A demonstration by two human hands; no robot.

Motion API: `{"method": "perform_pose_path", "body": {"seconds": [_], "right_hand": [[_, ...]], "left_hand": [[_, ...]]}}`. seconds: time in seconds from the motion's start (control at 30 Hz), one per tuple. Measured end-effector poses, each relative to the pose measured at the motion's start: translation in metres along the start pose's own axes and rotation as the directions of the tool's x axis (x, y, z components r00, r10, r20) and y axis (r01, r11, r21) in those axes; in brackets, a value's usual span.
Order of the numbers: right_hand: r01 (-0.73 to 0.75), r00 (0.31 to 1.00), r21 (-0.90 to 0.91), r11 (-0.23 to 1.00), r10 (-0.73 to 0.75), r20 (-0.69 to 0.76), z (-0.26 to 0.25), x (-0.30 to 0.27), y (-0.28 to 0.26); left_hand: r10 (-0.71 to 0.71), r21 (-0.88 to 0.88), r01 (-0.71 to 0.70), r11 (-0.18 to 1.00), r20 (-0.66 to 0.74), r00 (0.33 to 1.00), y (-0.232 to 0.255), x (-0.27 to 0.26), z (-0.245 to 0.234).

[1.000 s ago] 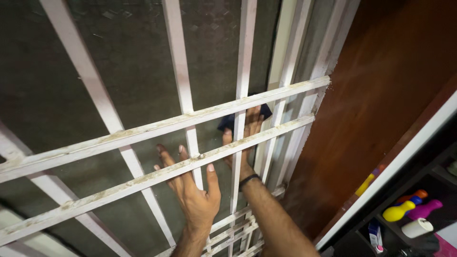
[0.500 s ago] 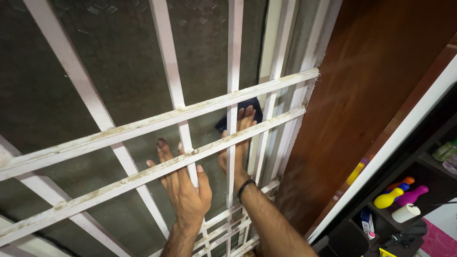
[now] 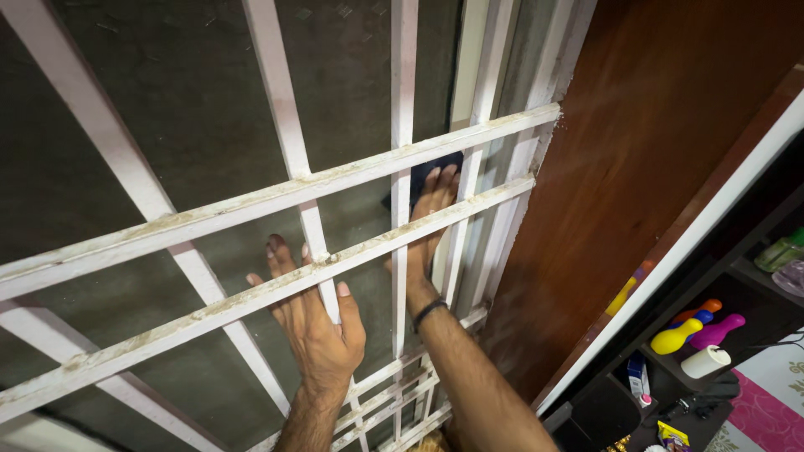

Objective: The person cleans a white metal window grille using a dark cloth and a spray bottle. They repeatedly spray the cloth and wipe the horizontal and vertical bars of the grille in a systematic manner.

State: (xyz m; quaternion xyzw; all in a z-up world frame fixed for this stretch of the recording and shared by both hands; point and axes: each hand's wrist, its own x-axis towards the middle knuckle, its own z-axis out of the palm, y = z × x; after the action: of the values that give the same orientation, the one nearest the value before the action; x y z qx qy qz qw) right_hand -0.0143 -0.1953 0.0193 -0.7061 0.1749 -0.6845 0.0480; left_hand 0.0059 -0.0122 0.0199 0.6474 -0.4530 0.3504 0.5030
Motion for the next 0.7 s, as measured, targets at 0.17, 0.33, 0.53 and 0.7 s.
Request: {"method": "perform_pose_path", "body": {"seconds": [0.17,0.33,0.53,0.7], "right_hand": [[-0.181,0.981,-0.026,0.983,0.183,0.072,-0.014,-0.023,-0.013],[-0.616,0.785,0.251,0.746,0.556,0.273,-0.033,-0.073,-0.013],[-0.265,0.963,-0.061,0.962,0.268,0.041,-0.005,-0.050,-0.003],[-0.355,0.918,0.115,0.928,0.369,-0.145,0.026,0.006,0.016]], "left_hand": [[0.010,-0.004,-0.010,1.000,-0.003,1.000,0.000,0.000,-0.001],[0.011,0.004,-0.011,1.000,-0.012,1.000,-0.001,-0.004,0.001],[0.015,-0.015,-0.015,1.000,-0.022,1.000,0.002,-0.002,0.001],[0.013,-0.002,-0.013,1.000,-0.017,1.000,0.000,-0.002,0.001]]}}
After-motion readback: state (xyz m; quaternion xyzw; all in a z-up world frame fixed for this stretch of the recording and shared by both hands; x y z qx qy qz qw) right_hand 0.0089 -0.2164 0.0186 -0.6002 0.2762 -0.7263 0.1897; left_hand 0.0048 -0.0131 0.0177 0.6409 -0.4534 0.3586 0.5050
